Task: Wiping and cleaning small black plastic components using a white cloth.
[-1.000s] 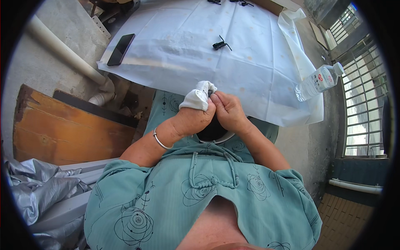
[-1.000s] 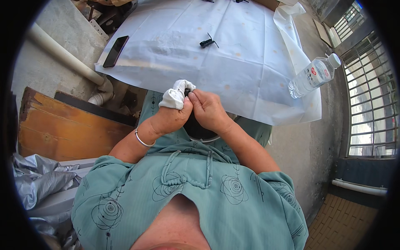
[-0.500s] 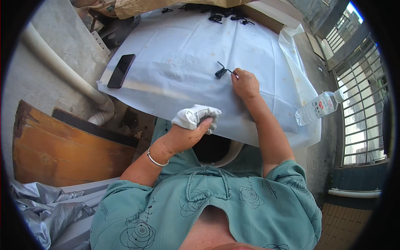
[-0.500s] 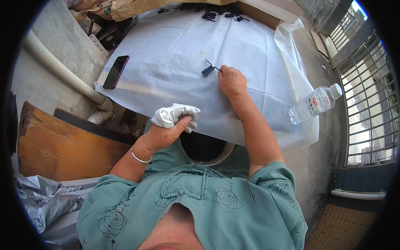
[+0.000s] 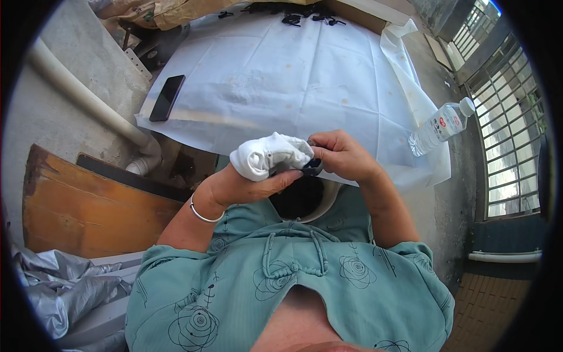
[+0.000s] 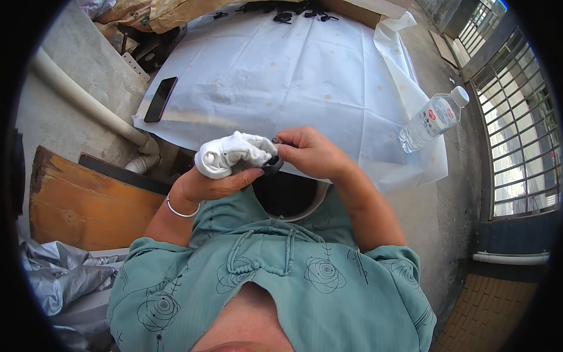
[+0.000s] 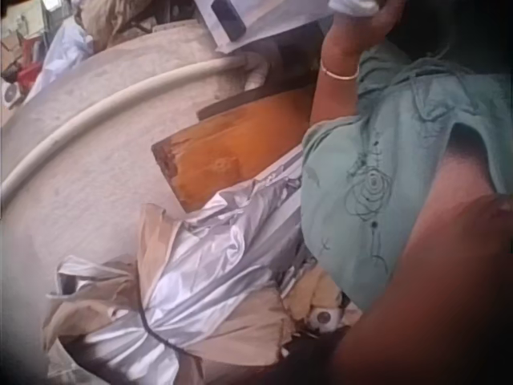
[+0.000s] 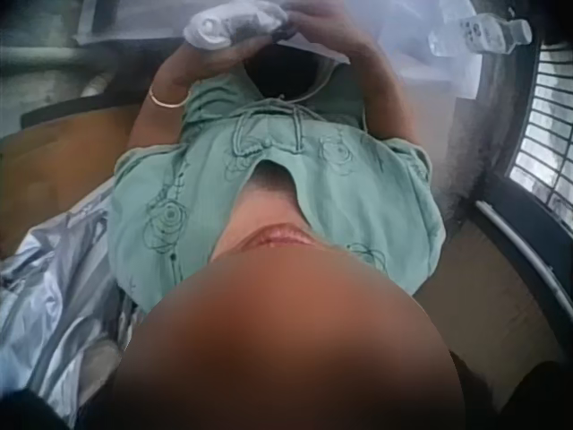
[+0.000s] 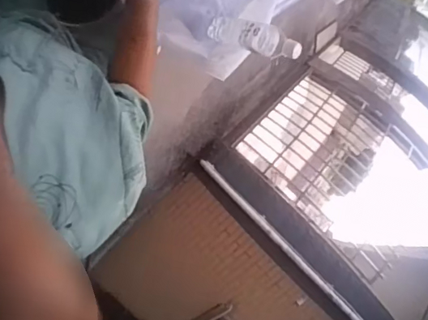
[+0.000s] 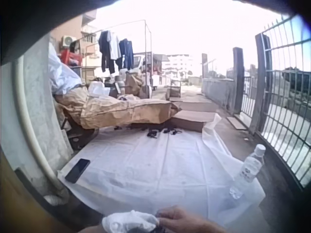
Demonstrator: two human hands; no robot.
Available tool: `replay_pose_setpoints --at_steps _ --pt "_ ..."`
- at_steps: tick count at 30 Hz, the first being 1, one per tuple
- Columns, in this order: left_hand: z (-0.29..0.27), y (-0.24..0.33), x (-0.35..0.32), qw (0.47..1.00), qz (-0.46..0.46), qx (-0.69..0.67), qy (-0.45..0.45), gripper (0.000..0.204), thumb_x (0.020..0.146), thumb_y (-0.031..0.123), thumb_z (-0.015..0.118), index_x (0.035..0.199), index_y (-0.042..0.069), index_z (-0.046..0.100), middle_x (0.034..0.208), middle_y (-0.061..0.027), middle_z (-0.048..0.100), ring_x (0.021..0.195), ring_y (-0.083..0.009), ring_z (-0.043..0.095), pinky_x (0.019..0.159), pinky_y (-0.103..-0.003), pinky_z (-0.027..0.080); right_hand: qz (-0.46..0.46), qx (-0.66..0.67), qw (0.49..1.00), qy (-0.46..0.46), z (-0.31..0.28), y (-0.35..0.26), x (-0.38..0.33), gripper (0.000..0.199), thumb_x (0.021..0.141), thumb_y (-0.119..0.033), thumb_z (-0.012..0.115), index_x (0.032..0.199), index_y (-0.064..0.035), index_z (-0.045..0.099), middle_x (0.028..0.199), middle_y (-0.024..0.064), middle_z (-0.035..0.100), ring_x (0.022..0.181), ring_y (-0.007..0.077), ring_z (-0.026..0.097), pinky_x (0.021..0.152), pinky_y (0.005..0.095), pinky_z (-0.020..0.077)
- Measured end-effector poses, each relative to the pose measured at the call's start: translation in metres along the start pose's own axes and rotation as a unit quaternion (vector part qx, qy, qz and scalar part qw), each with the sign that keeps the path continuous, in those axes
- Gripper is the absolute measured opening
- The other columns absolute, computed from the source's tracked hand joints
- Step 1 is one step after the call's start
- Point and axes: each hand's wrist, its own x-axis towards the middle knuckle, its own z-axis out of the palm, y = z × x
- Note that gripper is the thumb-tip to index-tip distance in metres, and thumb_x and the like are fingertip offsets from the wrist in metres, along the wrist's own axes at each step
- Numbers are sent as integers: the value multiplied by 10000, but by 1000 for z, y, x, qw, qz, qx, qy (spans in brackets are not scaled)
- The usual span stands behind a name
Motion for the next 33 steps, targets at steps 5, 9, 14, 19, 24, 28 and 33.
replay_pose_setpoints --at_steps 5,9,14,19,24,28,33 --pt "12 20 -10 985 -117 -115 -55 259 810 -14 597 1061 33 548 904 -10 583 712 -51 521 606 -215 452 33 132 990 -37 13 13 -11 174 889 -187 533 805 -47 594 620 -93 467 518 -7 385 446 167 306" --pt "22 22 -16 984 -117 -117 -61 299 840 1 556 1130 40 495 888 -25 572 595 -36 495 502 -191 428 -27 85 995 51 26 27 -18 140 873 -154 544 879 -20 584 646 -84 484 534 9 408 456 174 323" --pt "29 2 -9 964 -127 -196 124 323 877 58 521 1187 46 433 918 -33 557 661 -54 524 525 -186 442 -314 -271 883 221 48 0 -39 309 681 -71 716 947 -38 562 591 9 426 483 105 402 432 253 324" --pt "39 -16 -8 962 -92 -193 168 263 890 78 515 1141 26 459 937 -42 565 699 -81 539 564 -219 466 -421 -374 778 279 56 0 -21 220 698 -65 705 848 -39 546 586 54 468 463 171 451 426 283 354" --pt "37 -5 -8 954 -126 -241 126 270 879 50 504 1137 0 443 900 -47 561 620 -79 546 533 -198 459 -235 -196 885 351 45 7 -8 178 818 -140 639 769 -10 527 603 47 500 495 108 415 461 256 365" --pt "39 -6 -9 966 -134 -161 155 293 857 16 509 1140 -26 446 883 -52 566 590 -70 535 527 -192 461 -165 -128 942 261 39 0 -16 204 868 -172 576 762 -4 528 589 38 475 525 101 397 490 261 374" --pt "42 -4 -4 970 -140 -79 180 316 838 -3 518 1148 -39 470 859 -50 572 586 -55 518 541 -197 469 -168 -189 946 203 35 8 -17 247 913 -184 491 770 10 546 585 68 509 549 140 446 533 289 397"
